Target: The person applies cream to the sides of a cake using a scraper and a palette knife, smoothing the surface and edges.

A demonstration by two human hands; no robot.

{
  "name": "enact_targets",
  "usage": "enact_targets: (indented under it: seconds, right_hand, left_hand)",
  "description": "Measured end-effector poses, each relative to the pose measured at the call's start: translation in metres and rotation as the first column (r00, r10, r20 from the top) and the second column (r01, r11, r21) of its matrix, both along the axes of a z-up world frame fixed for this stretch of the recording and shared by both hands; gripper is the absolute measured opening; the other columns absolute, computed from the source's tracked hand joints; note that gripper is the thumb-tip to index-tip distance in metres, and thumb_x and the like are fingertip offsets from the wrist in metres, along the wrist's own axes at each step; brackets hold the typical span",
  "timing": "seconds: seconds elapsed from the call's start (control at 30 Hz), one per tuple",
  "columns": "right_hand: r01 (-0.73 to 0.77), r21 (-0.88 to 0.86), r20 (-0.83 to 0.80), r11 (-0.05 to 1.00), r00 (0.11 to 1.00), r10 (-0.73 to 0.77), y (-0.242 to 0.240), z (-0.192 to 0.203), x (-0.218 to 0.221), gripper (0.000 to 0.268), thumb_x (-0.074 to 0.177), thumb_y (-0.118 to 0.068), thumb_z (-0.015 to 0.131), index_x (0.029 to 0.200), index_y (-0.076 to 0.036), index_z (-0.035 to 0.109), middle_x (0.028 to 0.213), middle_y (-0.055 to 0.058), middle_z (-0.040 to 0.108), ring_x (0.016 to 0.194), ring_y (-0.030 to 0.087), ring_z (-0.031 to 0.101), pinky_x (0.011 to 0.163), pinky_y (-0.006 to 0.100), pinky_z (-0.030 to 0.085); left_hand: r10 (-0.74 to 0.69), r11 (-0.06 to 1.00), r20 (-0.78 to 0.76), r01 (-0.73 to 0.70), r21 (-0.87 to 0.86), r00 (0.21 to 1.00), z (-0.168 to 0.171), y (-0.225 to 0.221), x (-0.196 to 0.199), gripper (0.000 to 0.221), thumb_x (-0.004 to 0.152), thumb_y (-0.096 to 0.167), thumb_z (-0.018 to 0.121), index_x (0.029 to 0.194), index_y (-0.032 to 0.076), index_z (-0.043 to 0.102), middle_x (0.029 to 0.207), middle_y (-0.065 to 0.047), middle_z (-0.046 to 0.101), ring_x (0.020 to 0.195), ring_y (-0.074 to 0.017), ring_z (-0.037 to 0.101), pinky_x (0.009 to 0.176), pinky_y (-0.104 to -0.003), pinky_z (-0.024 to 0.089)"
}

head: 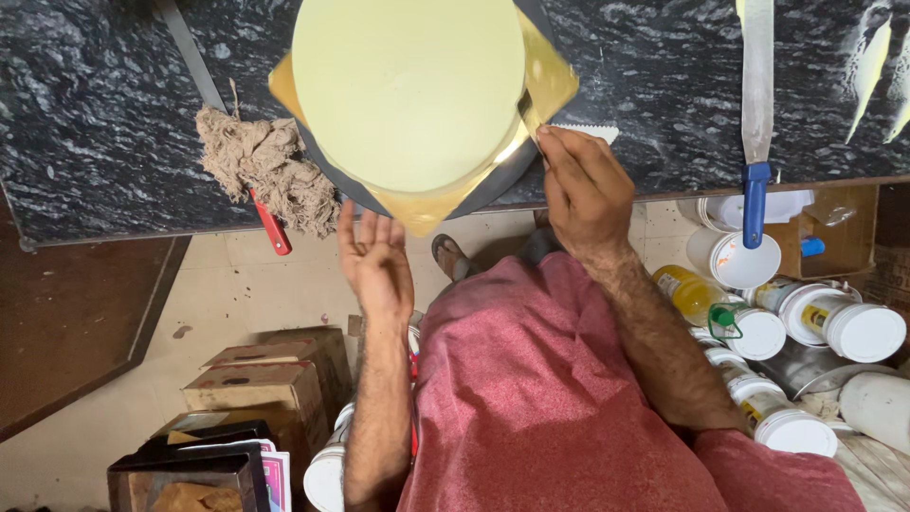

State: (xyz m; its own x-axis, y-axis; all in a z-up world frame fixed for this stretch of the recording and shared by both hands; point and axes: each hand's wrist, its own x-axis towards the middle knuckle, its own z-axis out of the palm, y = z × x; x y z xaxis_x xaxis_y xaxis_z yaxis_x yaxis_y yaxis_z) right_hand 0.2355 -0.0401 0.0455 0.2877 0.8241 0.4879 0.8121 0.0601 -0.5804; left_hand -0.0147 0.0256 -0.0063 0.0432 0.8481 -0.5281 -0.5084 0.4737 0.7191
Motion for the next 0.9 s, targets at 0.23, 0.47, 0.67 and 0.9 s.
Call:
enact_targets:
  seconds: [0.23,0.47,0.67,0.9]
  right_hand:
    - [-0.015,-0.022,-0.027,1.0,1.0,0.014,-0.001,0.003,-0.002,0.032,0.098,0.011,0.066,0.129,0.005,0.068,0.12,0.013,0.069,0.109,0.027,0.07,0.092,0.034,0.06]
    - [0.018,-0.017,-0.049,1.0,0.999,-0.019,-0.004,0.008,-0.004,0.032,0.095,0.011,0.065,0.126,0.003,0.068,0.119,0.014,0.07,0.106,0.029,0.07,0.091,0.037,0.059]
    - [0.018,-0.019,-0.075,1.0,0.997,-0.02,-0.007,0.008,-0.004,0.032,0.095,0.012,0.064,0.125,0.003,0.068,0.118,0.015,0.07,0.104,0.03,0.071,0.089,0.038,0.059]
    - [0.017,-0.024,-0.109,1.0,0.994,-0.019,-0.007,0.007,-0.002,0.029,0.098,0.011,0.064,0.126,0.004,0.067,0.119,0.016,0.07,0.104,0.03,0.071,0.088,0.036,0.059]
  left_hand:
    - [-0.55,0.833,-0.046,0.551,0.046,0.834,0.009,-0.045,0.022,0.089,0.07,-0.025,0.039,0.155,-0.003,0.023,0.157,-0.031,0.048,0.141,-0.0325,0.057,0.12,-0.044,0.045]
    - [-0.485,0.85,-0.212,0.401,-0.341,0.848,0.0,-0.017,0.008,0.091,0.072,-0.024,0.042,0.155,0.005,0.02,0.15,-0.027,0.048,0.133,-0.0416,0.06,0.106,-0.066,0.038]
    - [0.054,0.995,0.08,-0.06,0.078,0.995,-0.009,-0.016,0.005,0.085,0.079,-0.025,0.04,0.161,-0.008,0.027,0.146,-0.035,0.044,0.128,-0.0382,0.055,0.116,-0.054,0.046]
    - [-0.655,0.754,-0.061,0.656,0.007,0.753,0.007,-0.041,0.026,0.092,0.066,-0.026,0.04,0.154,-0.001,0.028,0.154,-0.02,0.048,0.143,-0.0293,0.049,0.117,-0.042,0.045]
